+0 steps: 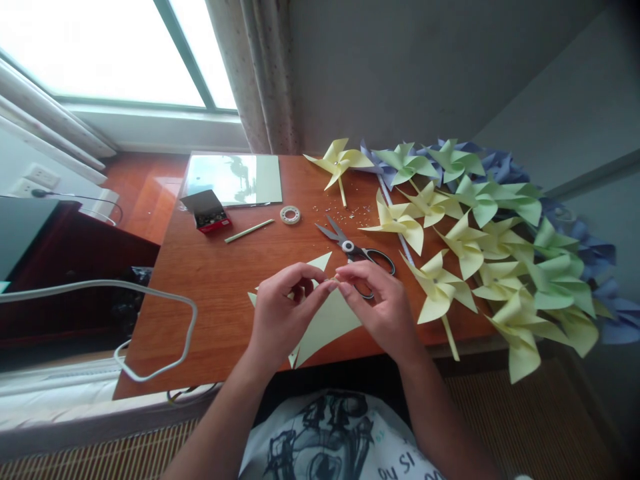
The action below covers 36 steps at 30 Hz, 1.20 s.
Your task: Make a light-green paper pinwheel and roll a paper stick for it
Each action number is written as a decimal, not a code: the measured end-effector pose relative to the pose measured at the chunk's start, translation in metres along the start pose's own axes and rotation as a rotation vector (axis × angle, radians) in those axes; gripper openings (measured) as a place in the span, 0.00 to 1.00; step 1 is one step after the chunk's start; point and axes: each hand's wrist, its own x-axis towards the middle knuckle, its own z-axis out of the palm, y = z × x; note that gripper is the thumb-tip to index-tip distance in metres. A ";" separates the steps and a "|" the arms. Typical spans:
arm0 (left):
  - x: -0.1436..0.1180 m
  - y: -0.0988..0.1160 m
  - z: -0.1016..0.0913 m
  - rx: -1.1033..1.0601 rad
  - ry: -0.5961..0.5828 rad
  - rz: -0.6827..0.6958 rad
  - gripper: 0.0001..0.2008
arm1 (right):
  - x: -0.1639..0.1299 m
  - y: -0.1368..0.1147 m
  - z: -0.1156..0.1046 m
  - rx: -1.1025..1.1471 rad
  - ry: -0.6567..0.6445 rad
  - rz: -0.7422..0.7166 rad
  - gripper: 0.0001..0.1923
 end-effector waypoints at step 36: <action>-0.009 0.005 -0.013 -0.148 0.118 -0.068 0.06 | -0.003 0.015 0.018 0.582 0.277 0.332 0.05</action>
